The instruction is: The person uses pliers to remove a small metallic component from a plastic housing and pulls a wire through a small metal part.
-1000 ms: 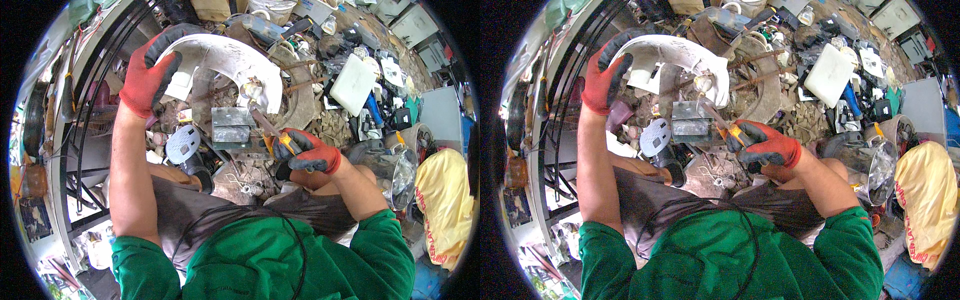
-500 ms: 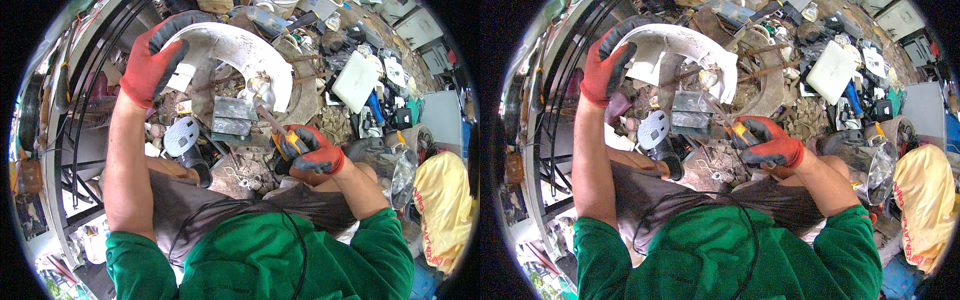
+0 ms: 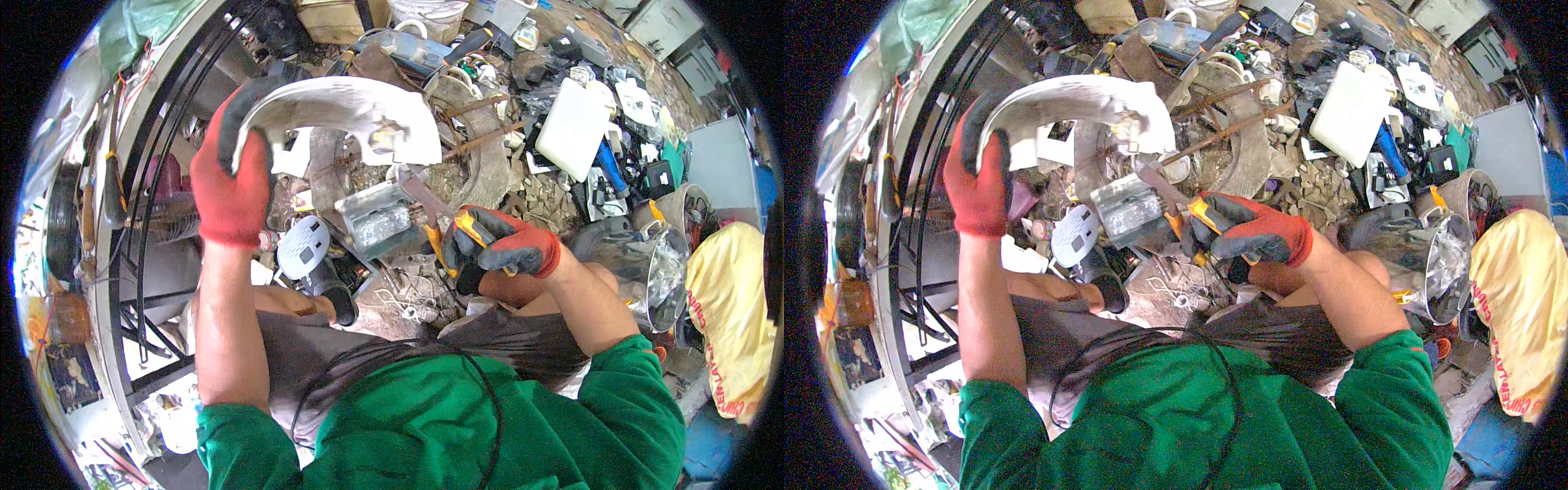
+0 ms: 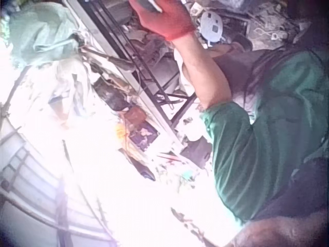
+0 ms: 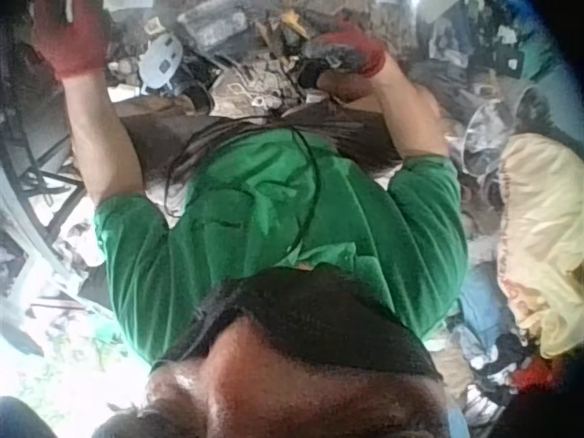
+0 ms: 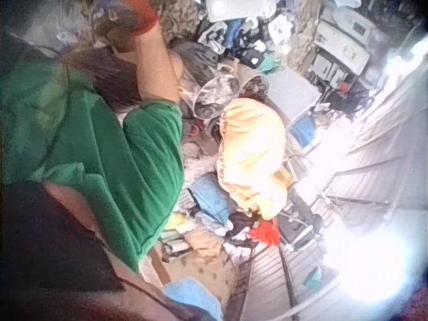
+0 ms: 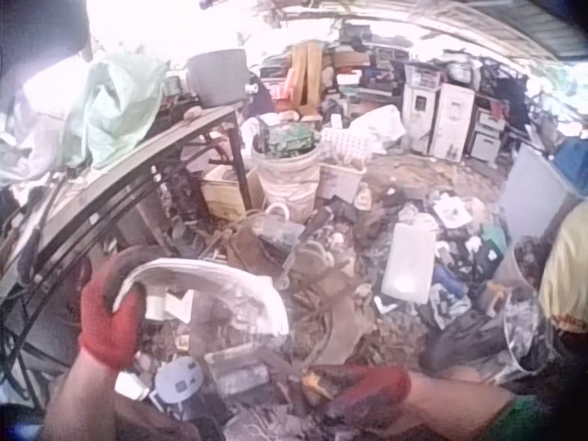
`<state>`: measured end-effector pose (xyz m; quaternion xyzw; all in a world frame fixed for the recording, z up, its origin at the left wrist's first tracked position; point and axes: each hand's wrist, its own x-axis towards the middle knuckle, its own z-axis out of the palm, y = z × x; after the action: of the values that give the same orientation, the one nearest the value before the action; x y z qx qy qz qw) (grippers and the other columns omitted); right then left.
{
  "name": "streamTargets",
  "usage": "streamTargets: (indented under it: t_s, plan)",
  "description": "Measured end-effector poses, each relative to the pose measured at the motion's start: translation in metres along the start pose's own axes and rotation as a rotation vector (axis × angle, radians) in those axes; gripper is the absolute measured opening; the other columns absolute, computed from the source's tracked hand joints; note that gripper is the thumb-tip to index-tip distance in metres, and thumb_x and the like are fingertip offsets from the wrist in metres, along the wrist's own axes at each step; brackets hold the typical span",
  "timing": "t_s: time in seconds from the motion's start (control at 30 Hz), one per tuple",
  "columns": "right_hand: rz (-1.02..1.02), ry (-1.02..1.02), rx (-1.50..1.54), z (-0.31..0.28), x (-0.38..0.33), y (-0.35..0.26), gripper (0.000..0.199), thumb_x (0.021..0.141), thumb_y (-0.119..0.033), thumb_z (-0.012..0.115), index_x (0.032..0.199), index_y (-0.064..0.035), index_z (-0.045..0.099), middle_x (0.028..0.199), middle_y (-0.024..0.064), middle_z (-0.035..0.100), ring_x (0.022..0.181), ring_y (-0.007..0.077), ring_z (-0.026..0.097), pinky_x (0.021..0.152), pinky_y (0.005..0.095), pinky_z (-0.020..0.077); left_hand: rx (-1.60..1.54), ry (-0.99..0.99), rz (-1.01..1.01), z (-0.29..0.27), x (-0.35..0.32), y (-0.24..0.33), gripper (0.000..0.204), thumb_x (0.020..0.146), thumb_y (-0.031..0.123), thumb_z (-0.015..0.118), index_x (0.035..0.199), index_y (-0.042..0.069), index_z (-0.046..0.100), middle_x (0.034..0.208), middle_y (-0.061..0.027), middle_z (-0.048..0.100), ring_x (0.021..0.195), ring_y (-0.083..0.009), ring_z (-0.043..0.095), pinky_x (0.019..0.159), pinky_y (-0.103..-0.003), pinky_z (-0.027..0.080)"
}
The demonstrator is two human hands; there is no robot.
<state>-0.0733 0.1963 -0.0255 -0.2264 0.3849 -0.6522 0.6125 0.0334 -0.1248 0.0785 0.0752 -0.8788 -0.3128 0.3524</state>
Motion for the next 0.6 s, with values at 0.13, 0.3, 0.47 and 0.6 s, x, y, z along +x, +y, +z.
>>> streamTargets:
  t_s: [0.13, 0.3, 0.47, 0.6]
  plan:
    - [-0.025, -0.072, -0.053, -0.003, 0.004, 0.002, 0.045, 0.078, -0.018, 0.071, 0.118, -0.0059, 0.054, 0.109, 0.0054, 0.059, 0.102, 0.0147, 0.054, 0.086, 0.0283, 0.0433, 0.179, 0.194, 0.093, -0.007, -0.019, 0.007, 0.042, 0.083, -0.004, 0.046, 0.123, -0.002, 0.058, 0.121, -0.0185, 0.063, 0.118, -0.0282, 0.058, 0.103, -0.037, 0.039]
    - [-0.075, 0.121, -0.266, -0.004, 0.008, 0.008, 0.049, 0.084, -0.019, 0.071, 0.126, -0.0039, 0.050, 0.115, 0.0026, 0.058, 0.106, 0.0096, 0.051, 0.086, 0.0261, 0.0442, 0.219, -0.021, 0.024, -0.008, -0.019, -0.006, 0.046, 0.079, -0.002, 0.048, 0.124, 0.001, 0.057, 0.127, -0.0233, 0.057, 0.120, -0.0384, 0.055, 0.103, -0.041, 0.040]
    - [-0.078, 0.110, -0.422, -0.003, 0.015, -0.031, 0.048, 0.082, -0.020, 0.064, 0.124, -0.0010, 0.052, 0.118, 0.0090, 0.059, 0.109, 0.0161, 0.054, 0.094, 0.0296, 0.0406, 0.304, -0.065, 0.118, -0.015, -0.011, -0.001, 0.047, 0.080, -0.001, 0.048, 0.125, 0.004, 0.057, 0.126, -0.0221, 0.058, 0.120, -0.0364, 0.055, 0.102, -0.040, 0.041]
    - [0.059, 0.149, -0.579, 0.016, 0.011, -0.074, 0.045, 0.083, -0.023, 0.064, 0.120, -0.0012, 0.053, 0.114, 0.0076, 0.062, 0.108, 0.0152, 0.054, 0.094, 0.0292, 0.0396, 0.300, -0.070, 0.143, -0.017, -0.006, 0.005, 0.052, 0.077, 0.001, 0.052, 0.127, 0.011, 0.057, 0.131, -0.0243, 0.054, 0.115, -0.0406, 0.056, 0.097, -0.043, 0.047]
